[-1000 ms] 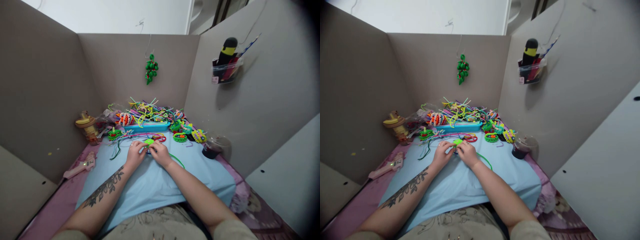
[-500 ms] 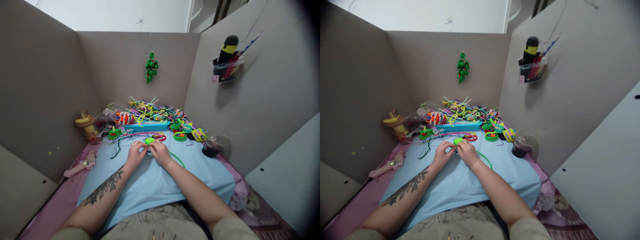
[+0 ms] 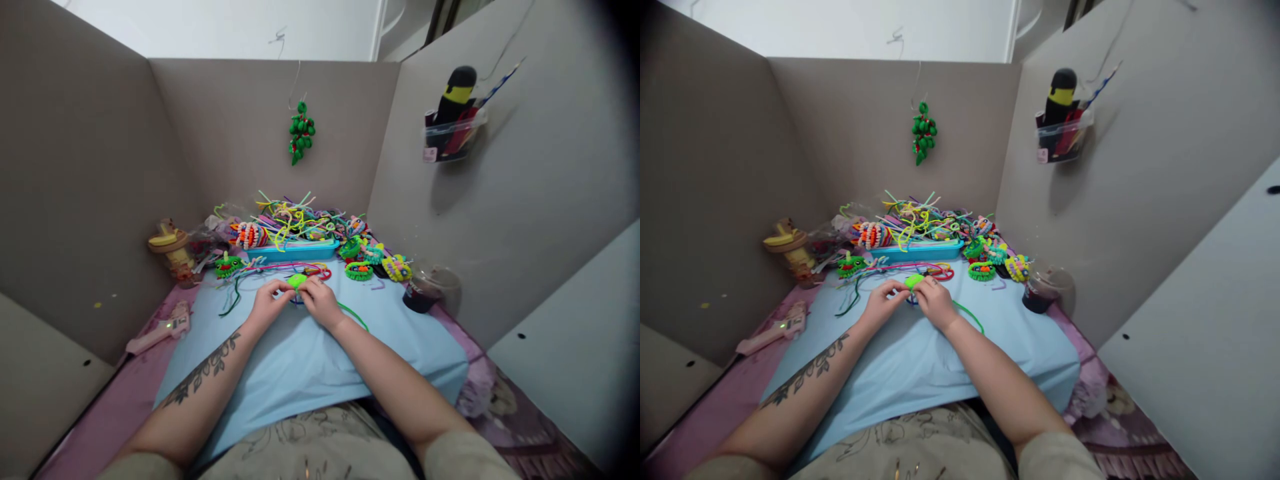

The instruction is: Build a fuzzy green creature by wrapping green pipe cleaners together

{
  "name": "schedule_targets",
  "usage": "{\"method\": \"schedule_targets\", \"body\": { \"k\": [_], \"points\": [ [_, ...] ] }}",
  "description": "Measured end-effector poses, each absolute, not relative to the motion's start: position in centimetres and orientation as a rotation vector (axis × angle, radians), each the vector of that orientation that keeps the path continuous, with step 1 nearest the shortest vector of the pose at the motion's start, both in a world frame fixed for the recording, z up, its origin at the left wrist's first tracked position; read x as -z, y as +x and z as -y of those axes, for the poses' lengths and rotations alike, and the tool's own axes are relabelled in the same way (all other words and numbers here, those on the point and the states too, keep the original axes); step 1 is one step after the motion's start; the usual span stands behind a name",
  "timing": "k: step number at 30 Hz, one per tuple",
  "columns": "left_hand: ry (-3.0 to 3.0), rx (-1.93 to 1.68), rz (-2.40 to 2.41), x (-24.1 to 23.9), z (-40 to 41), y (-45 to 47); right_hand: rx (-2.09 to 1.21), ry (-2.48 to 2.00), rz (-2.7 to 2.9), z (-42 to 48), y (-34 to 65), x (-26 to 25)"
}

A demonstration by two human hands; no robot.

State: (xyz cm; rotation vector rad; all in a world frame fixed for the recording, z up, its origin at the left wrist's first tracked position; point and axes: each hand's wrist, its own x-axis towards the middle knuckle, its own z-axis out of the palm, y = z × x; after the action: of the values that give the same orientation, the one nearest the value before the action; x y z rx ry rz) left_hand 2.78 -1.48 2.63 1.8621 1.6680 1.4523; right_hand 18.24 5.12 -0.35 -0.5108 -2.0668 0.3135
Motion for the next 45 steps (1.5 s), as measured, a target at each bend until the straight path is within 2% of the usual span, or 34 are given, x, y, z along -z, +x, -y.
{"method": "schedule_targets", "body": {
  "k": [8, 24, 31, 39, 45],
  "points": [
    [1.990, -1.430, -1.694, -1.4, 1.1, 2.6, -0.341, -0.466, 2.104, -4.7, 18.0, 0.2],
    [2.308, -1.384, -1.792, -0.7, 1.2, 2.3, -0.772, -0.509, 2.001, -5.2, 17.8, 0.3],
    [2.366, -1.368, -1.874, -0.6, 1.3, 2.5, -1.057, -0.496, 1.920, -5.7, 17.6, 1.3],
    [2.229, -1.463, -1.678, -0.6, 0.9, 2.0, -0.932, -0.615, 1.901, -5.8, 17.6, 0.8],
    [2.227, -1.401, -1.729, -1.3, 1.5, 3.0, -0.648, -0.576, 1.998, -5.3, 17.6, 0.7]
  ]
}}
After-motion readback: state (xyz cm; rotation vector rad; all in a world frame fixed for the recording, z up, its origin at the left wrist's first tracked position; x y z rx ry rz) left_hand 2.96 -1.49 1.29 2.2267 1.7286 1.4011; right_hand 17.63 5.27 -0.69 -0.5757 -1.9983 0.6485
